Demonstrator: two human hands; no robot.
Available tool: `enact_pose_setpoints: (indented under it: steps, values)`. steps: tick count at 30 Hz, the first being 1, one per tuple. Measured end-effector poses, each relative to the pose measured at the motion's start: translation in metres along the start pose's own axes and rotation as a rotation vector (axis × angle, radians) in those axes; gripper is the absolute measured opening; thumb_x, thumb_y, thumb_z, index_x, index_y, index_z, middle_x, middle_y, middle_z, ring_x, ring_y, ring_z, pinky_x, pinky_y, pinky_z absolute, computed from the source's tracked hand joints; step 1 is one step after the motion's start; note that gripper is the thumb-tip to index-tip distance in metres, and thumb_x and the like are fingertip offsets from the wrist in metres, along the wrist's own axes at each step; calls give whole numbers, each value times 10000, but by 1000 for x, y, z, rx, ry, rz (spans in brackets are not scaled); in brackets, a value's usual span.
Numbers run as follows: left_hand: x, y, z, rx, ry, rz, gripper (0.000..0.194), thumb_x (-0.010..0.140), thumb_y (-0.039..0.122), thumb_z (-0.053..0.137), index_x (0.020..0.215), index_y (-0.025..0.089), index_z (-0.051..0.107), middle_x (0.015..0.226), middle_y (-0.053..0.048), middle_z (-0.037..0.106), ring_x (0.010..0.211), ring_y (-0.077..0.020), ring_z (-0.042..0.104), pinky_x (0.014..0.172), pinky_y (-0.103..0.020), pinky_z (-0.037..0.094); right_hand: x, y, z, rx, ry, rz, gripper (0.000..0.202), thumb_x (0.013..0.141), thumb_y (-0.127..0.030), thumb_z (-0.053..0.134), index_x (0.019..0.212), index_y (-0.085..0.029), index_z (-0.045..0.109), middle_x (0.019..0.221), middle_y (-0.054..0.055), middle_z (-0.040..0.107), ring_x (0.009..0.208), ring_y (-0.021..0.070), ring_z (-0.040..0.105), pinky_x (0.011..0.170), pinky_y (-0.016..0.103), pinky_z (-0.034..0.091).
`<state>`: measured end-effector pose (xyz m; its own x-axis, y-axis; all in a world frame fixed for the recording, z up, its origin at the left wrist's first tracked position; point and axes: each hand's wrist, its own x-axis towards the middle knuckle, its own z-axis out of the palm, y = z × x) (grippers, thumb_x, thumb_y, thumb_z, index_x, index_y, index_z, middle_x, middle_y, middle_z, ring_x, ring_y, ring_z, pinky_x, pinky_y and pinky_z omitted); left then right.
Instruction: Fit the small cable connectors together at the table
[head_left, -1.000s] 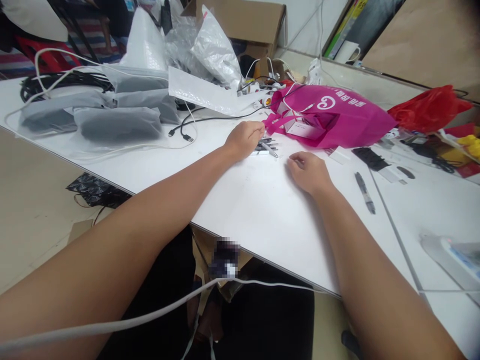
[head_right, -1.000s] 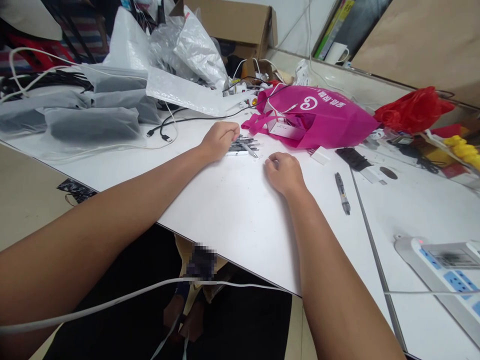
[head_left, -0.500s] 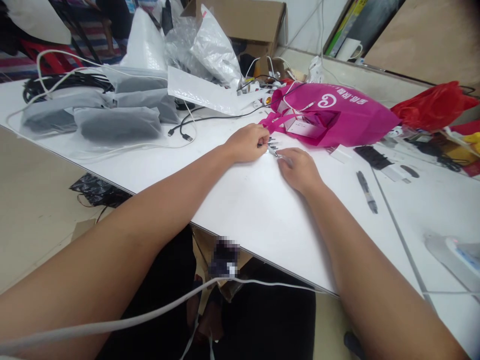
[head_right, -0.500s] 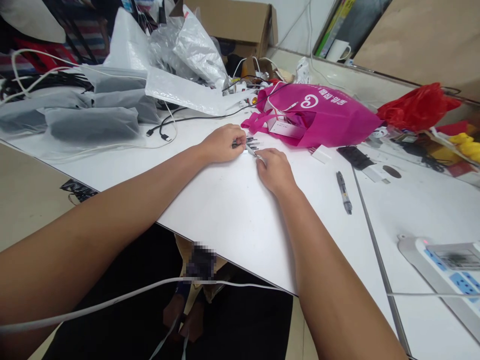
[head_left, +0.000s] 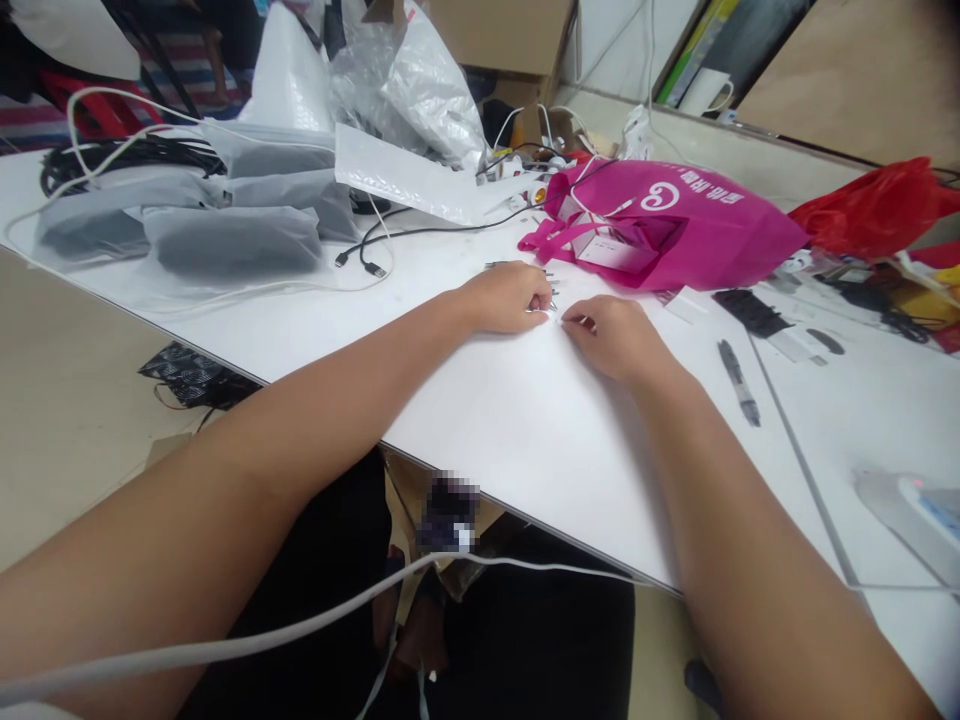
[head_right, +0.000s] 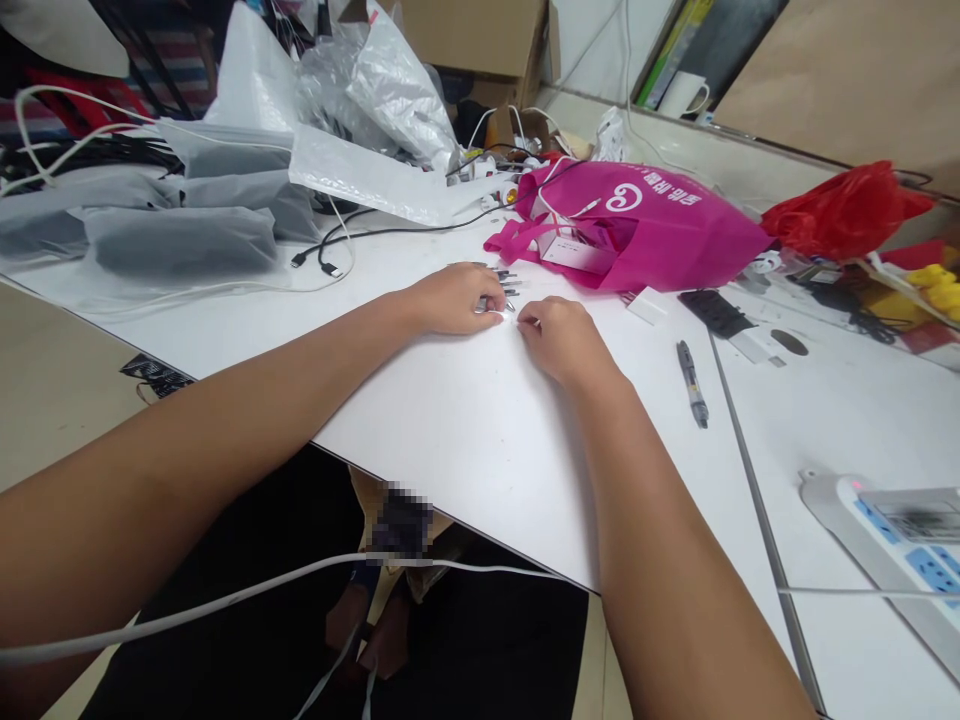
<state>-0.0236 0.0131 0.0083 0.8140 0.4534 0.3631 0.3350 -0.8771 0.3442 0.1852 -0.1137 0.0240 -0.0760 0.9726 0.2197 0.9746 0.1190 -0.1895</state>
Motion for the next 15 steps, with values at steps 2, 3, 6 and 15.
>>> enact_pose_setpoints:
  steps: [2,3,6,15]
  values:
    - [-1,6,0,-5,-23,26,146,974,233,763,1033,208,894,1103,-110,892,1051,-296,796,970,-432,573,0,-3,-1,-70,-30,3,306,1057,-184,603,1148,-176,896,1195,203,882,1095,402,803,1022,521,618]
    - [-1,9,1,-4,-34,40,143,981,227,753,1029,210,887,1102,-109,893,1047,-292,792,969,-430,568,0,-5,0,-97,-38,11,303,1065,-181,591,1147,-164,882,1189,221,875,1095,417,797,1002,524,617]
    - [-2,11,5,5,-60,60,146,1012,216,722,1067,207,856,1154,-127,882,1087,-288,779,988,-419,557,0,-6,5,-121,-40,46,283,1087,-178,570,1145,-143,844,1195,262,857,1087,438,788,988,529,608]
    - [1,19,11,-137,72,10,165,1157,218,543,1210,223,699,1379,-171,763,1258,-301,737,1111,-435,535,3,-4,12,292,144,269,62,1029,-228,649,1016,-260,700,1056,133,846,1023,341,771,990,479,615]
